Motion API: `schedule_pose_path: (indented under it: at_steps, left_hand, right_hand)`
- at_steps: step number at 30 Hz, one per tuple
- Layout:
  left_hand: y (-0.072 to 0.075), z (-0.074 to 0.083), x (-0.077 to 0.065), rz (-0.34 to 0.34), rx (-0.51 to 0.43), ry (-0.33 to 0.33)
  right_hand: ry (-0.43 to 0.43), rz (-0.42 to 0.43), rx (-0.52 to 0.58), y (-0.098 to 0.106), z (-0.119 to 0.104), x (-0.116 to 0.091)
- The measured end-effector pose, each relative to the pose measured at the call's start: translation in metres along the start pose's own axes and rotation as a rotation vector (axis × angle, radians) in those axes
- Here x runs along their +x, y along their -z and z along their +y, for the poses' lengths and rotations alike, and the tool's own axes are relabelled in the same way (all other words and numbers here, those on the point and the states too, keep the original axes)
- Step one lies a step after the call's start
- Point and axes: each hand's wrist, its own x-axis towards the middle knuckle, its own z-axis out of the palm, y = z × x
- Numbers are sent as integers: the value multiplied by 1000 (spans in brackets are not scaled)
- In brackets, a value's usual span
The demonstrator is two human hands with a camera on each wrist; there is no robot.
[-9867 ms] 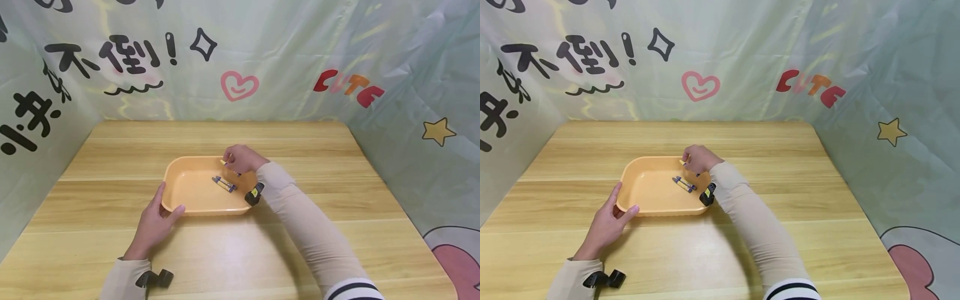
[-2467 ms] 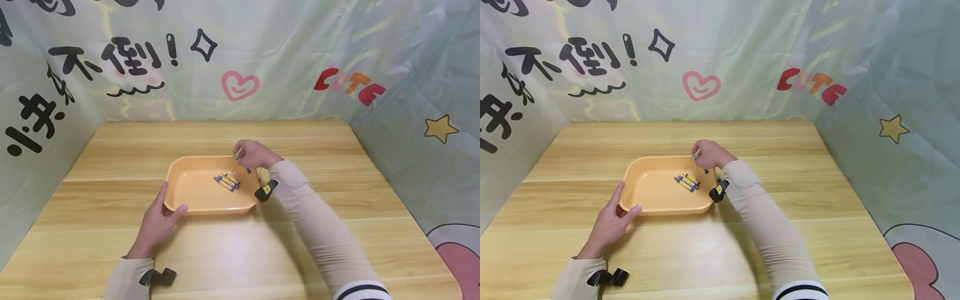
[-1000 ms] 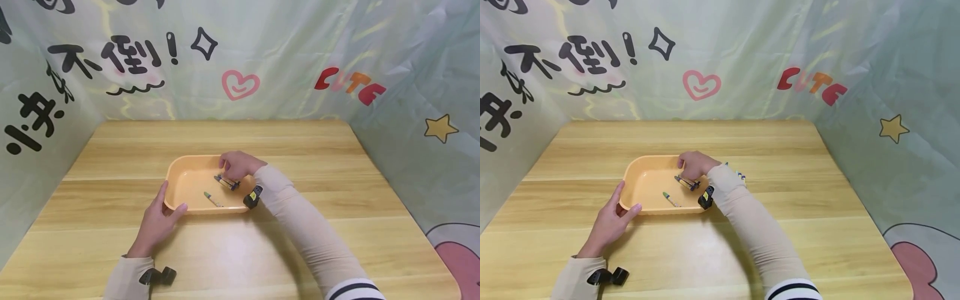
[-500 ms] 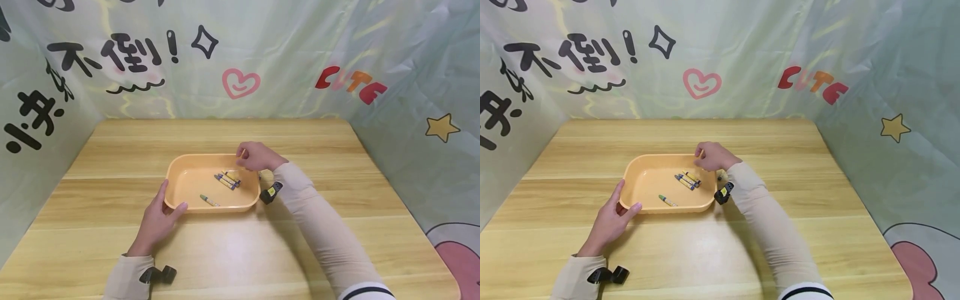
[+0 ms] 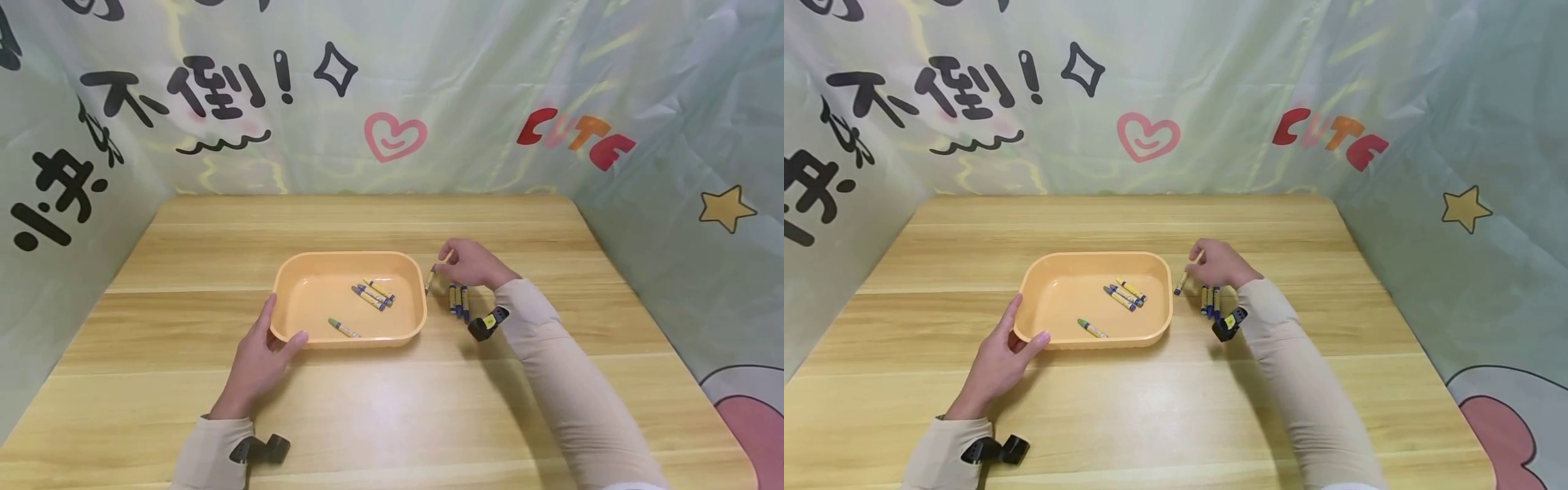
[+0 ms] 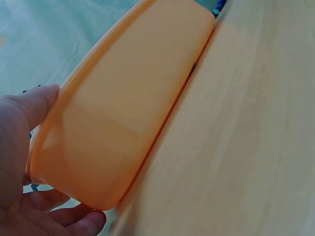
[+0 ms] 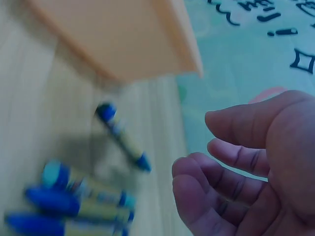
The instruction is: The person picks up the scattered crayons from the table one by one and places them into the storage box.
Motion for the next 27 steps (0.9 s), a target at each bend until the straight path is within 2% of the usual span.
schedule_pose_path:
  at_steps: [2,6,13,23,27]
  left_hand:
    - [0,0,0,-1,-1,1]
    - [0,-1,0,-2,4,1]
    - [-1,-1,1,4,4,-5]
    - [0,0,0,8,10,-3]
    - [0,0,0,6,10,-2]
  right_hand:
    - [-33,-17,33,1,9,-4]
    - [-82,-36,29,2,24,-11]
    - [-160,-75,14,2,37,-19]
    - [-180,-193,94,1,47,-23]
    - [-171,-203,90,-1,50,-24]
